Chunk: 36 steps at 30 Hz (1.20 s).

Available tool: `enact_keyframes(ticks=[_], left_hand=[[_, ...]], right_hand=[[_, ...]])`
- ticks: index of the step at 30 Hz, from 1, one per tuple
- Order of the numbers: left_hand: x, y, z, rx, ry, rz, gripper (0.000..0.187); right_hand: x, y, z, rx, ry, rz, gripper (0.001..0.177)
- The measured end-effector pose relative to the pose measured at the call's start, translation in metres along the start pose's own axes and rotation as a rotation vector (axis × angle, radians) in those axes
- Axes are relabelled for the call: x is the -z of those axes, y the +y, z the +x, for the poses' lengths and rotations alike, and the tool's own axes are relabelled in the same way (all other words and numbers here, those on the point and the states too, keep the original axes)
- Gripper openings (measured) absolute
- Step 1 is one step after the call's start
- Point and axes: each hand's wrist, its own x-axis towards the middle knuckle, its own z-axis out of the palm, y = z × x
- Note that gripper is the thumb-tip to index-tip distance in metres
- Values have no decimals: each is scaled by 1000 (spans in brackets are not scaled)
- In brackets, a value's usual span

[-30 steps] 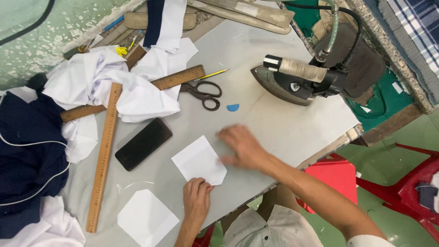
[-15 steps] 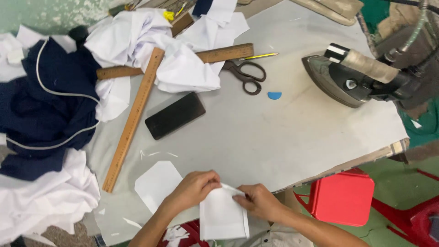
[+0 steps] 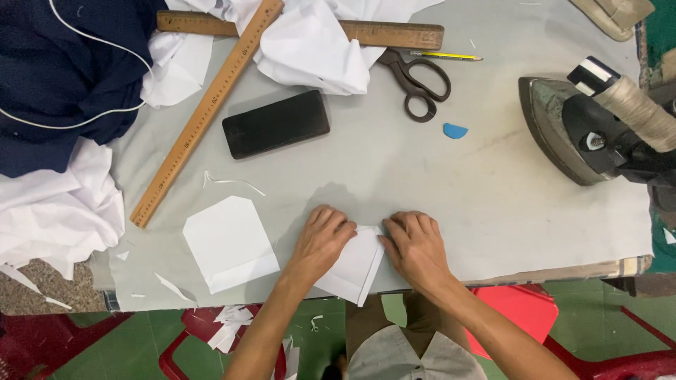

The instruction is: The person irons a small white fabric piece on a table using a steam iron. They also use a ruler and a blue marker to measure and mark the fabric. A black rectangular object is placed on the fabric during the ironing process.

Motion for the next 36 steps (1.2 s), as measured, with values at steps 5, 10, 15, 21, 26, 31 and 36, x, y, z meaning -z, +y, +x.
enact_keyframes(ticks=[5, 10, 15, 21, 26, 31, 36], left_hand=[[5, -2, -6, -77, -47, 220, 26], [-29, 10, -37, -15, 44, 417, 42], [-43, 34, -45, 86, 56, 222, 52], [-47, 38, -45, 152, 29, 167, 57], [-48, 44, -51, 170, 2, 168, 60], [-43, 39, -46, 159, -19, 137, 61], [-42, 37, -43, 170, -12, 167, 61]], right_hand=[[-5, 4, -7, 15, 13, 33, 29], [-8, 7, -13, 241, -72, -71, 43], [43, 37, 8, 278, 13, -207, 43], [185, 176, 70, -188, 58, -970, 52], [197, 243, 72, -520, -202, -694, 43], [202, 145, 48, -526, -404, -755, 40], [163, 108, 19, -231, -478, -638, 27]])
